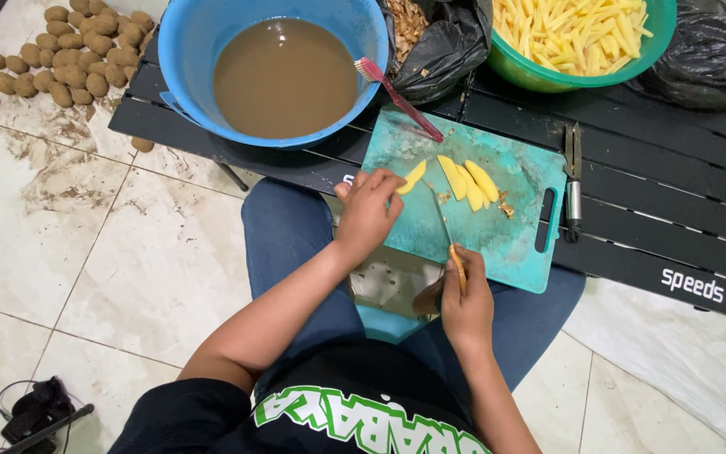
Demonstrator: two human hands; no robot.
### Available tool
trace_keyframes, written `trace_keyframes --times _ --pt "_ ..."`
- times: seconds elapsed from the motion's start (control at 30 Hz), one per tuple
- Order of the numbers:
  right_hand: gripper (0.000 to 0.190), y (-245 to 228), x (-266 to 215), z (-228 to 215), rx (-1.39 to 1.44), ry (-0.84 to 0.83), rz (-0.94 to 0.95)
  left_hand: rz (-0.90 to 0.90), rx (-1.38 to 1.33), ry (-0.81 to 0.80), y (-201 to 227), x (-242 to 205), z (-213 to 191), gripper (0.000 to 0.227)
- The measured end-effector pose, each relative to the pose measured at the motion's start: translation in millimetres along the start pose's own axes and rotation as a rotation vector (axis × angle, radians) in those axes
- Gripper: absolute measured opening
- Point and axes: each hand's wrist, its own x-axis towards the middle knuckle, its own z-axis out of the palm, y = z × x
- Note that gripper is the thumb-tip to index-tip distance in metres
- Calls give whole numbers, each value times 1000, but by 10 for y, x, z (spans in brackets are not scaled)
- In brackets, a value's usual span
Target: Cutting potato slices into thin strips and transferring them to a bowl
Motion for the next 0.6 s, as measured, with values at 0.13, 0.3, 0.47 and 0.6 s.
trace_keyframes --times 0.13,0.3,0.47,0.6 --pt "28 -8 -20 -58 128 5 1 -54 -5 22 -45 22 46 24" --pt "32 -104 -86 -54 140 -24 -2 33 87 -53 -55 97 -26 27" --pt "30 -117 74 27 40 -106 -32 54 92 -91 -96 200 51 33" --pt "27 -169 189 -36 84 -88 36 37 114 -93 -153 225 55 29"
